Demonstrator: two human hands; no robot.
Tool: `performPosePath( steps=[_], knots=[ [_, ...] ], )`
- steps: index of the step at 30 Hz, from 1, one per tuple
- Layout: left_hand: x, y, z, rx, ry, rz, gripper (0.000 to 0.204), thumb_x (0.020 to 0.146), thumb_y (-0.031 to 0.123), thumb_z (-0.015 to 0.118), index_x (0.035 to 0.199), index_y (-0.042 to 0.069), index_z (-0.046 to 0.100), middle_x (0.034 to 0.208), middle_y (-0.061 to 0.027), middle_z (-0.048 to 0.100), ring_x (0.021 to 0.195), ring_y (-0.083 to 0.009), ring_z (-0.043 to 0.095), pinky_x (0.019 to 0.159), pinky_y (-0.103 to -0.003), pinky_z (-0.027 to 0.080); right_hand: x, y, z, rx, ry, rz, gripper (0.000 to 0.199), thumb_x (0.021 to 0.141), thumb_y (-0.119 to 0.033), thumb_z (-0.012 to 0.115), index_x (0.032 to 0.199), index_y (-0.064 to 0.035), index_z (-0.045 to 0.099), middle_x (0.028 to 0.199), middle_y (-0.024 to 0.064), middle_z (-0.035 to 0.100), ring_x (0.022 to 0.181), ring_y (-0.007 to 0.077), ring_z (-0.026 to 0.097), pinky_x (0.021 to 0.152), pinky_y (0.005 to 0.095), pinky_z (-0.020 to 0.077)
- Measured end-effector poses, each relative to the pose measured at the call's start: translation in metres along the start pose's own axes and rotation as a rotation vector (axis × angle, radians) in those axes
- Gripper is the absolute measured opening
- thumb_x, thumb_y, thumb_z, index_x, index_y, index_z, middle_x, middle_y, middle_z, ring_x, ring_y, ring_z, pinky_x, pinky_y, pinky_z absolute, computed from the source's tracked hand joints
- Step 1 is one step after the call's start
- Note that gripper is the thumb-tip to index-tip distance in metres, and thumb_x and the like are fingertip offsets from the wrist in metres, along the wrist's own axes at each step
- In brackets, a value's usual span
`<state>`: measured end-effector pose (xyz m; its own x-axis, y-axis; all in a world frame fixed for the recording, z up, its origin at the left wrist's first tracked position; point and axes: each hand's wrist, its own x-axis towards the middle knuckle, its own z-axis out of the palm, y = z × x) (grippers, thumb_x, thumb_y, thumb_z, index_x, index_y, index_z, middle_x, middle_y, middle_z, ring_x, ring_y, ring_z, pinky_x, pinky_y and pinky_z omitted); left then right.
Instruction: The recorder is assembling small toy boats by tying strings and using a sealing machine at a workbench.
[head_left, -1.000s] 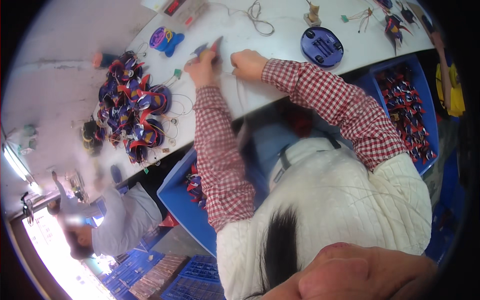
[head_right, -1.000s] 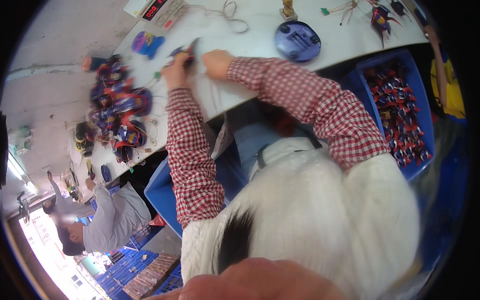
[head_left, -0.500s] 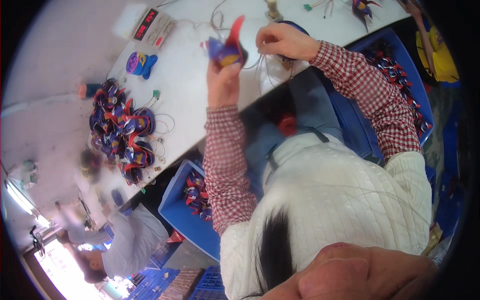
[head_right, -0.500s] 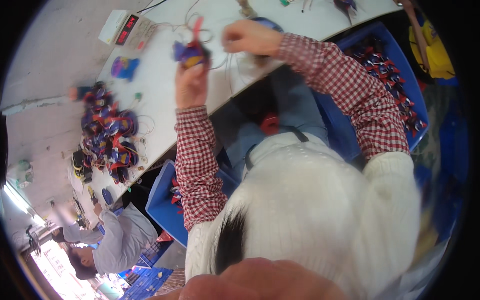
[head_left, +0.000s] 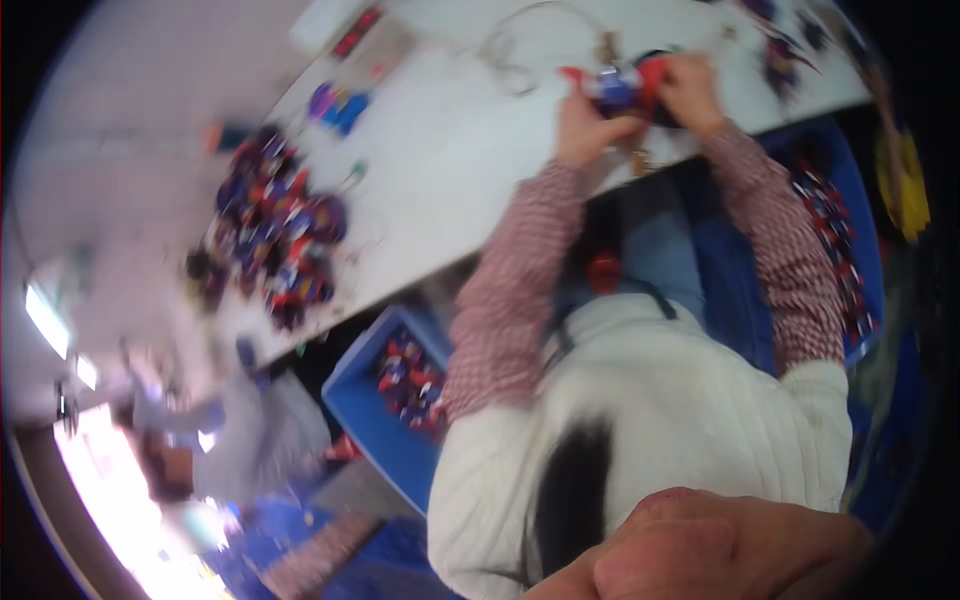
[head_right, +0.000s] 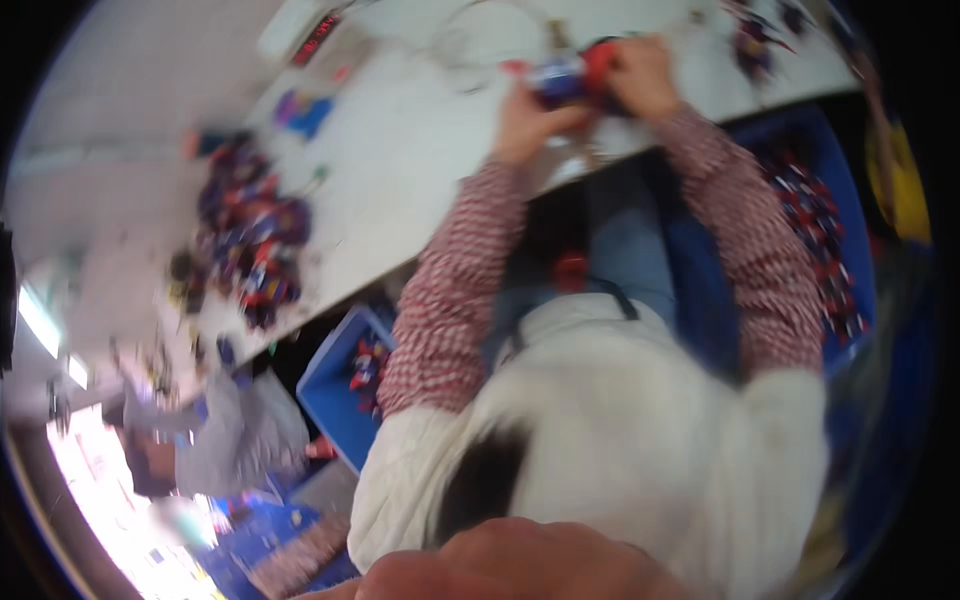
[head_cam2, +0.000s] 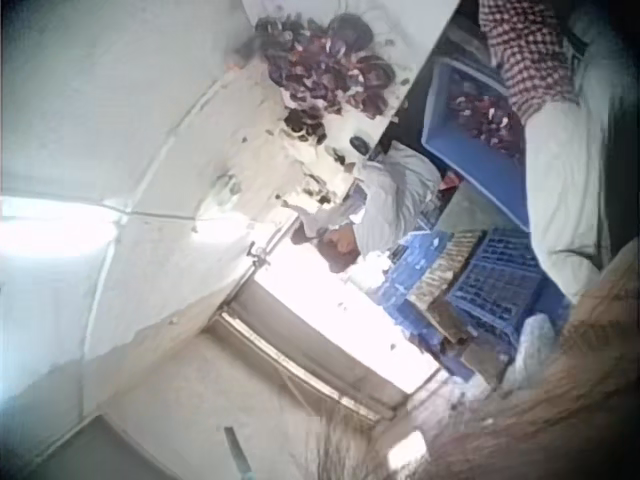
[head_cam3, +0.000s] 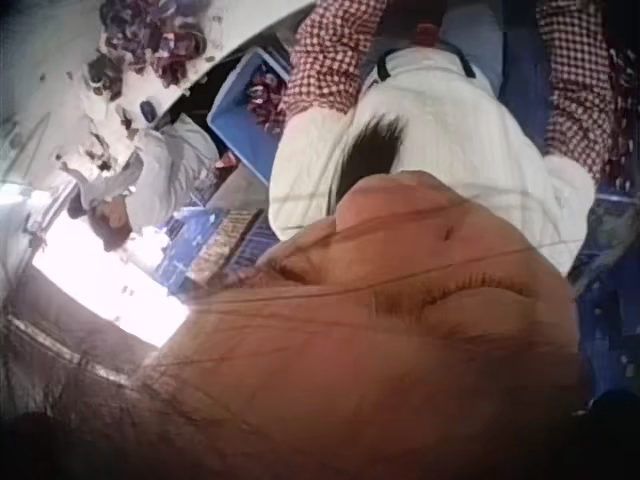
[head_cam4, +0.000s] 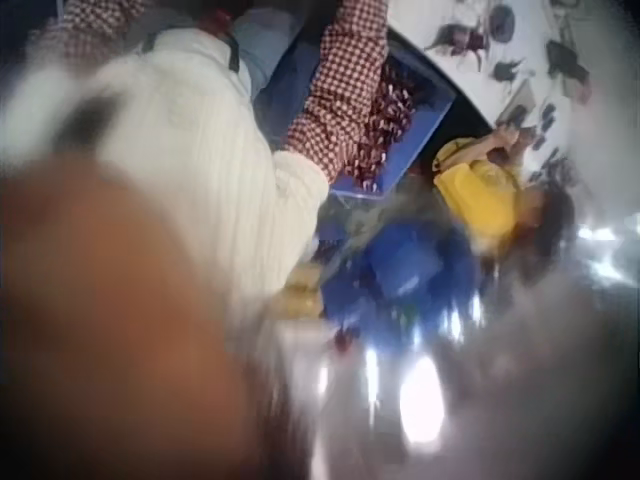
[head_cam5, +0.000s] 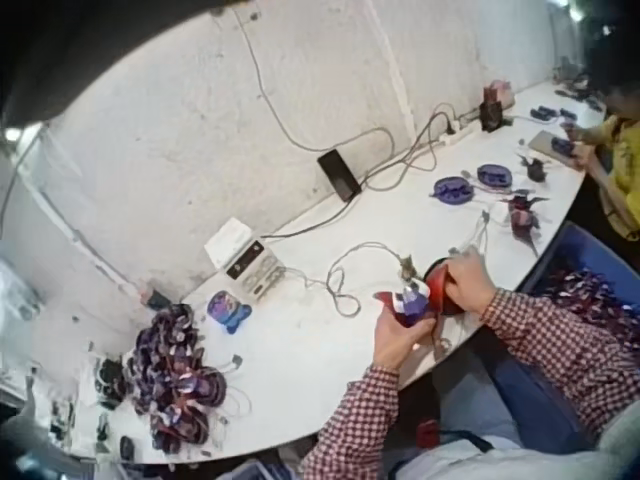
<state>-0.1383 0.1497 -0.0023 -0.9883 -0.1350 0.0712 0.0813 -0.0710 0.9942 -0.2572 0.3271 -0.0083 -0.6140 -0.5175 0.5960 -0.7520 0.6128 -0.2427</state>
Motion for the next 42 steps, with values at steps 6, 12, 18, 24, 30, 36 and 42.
performPosePath(
  steps=[6, 12, 18, 24, 30, 36, 42],
  knots=[
    [-0.003, 0.010, -0.001, -0.083, 0.133, -0.018, 0.065, 0.054, 0.015, 0.083, 0.109, -0.003, 0.052, 0.099, -0.0166, 0.063, 0.090, -0.0284, 0.063, 0.082, -0.032, 0.051, 0.011, 0.002, -0.010, 0.115, -0.111, 0.084, 0.015, 0.078, -0.018, 0.062, 0.090, -0.0090, 0.063, 0.082, 0.0055, 0.064, 0.072, 0.0240, 0.055, 0.070, 0.0339, 0.0432],
    [0.002, 0.000, 0.017, -0.215, 0.130, 0.035, 0.063, 0.054, 0.010, 0.082, 0.108, -0.003, 0.052, 0.099, -0.0164, 0.063, 0.088, -0.0281, 0.063, 0.083, -0.033, 0.050, 0.000, 0.014, -0.008, 0.323, -0.261, 0.283, 0.020, 0.080, -0.011, 0.063, 0.098, -0.0028, 0.061, 0.092, 0.0082, 0.060, 0.079, 0.0223, 0.055, 0.071, 0.0305, 0.0447],
    [0.001, -0.025, 0.015, -0.003, 0.211, -0.028, 0.068, 0.051, 0.015, 0.082, 0.108, -0.004, 0.051, 0.105, -0.0178, 0.060, 0.088, -0.0272, 0.061, 0.083, -0.032, 0.049, -0.013, 0.013, -0.005, 0.633, -0.123, 0.282, 0.015, 0.084, -0.004, 0.060, 0.098, -0.0004, 0.059, 0.105, 0.0077, 0.056, 0.087, 0.0170, 0.054, 0.079, 0.0251, 0.0441],
    [-0.044, -0.015, 0.008, 0.162, 0.575, 0.190, 0.070, 0.055, 0.010, 0.080, 0.116, -0.002, 0.048, 0.110, -0.0161, 0.059, 0.094, -0.0272, 0.059, 0.087, -0.032, 0.048, 0.000, -0.060, -0.037, 0.751, -0.298, 0.217, 0.013, 0.086, -0.003, 0.059, 0.098, -0.0009, 0.059, 0.109, 0.0065, 0.054, 0.094, 0.0164, 0.052, 0.086, 0.0247, 0.0409],
    [-0.128, 0.056, -0.025, -0.686, 0.403, 0.205, 0.073, 0.061, -0.002, 0.073, 0.127, 0.005, 0.043, 0.114, -0.0129, 0.058, 0.102, -0.0253, 0.057, 0.093, -0.034, 0.046, 0.009, -0.167, -0.060, 0.892, -0.296, -0.039, 0.014, 0.085, 0.001, 0.057, 0.100, -0.0010, 0.056, 0.108, 0.0064, 0.052, 0.096, 0.0168, 0.049, 0.087, 0.0244, 0.0386],
    [-0.237, 0.104, -0.054, -0.541, 0.624, 0.217, 0.076, 0.060, -0.003, 0.073, 0.129, 0.004, 0.043, 0.116, -0.0127, 0.058, 0.099, -0.0253, 0.060, 0.090, -0.035, 0.048, 0.018, -0.251, -0.098, 1.140, -0.552, -0.160, 0.024, 0.084, 0.002, 0.055, 0.108, -0.0020, 0.052, 0.112, 0.0084, 0.049, 0.097, 0.0182, 0.047, 0.087, 0.0266, 0.0387],
    [-0.353, 0.135, -0.141, -0.534, 0.909, 0.409, 0.070, 0.068, -0.001, 0.066, 0.133, 0.009, 0.044, 0.128, -0.0152, 0.054, 0.115, -0.0309, 0.056, 0.099, -0.045, 0.047, 0.019, -0.246, -0.069, 0.716, -0.420, -0.411, 0.030, 0.080, -0.008, 0.063, 0.109, -0.0044, 0.054, 0.112, 0.0101, 0.049, 0.102, 0.0252, 0.046, 0.089, 0.0321, 0.0392]
  ],
)
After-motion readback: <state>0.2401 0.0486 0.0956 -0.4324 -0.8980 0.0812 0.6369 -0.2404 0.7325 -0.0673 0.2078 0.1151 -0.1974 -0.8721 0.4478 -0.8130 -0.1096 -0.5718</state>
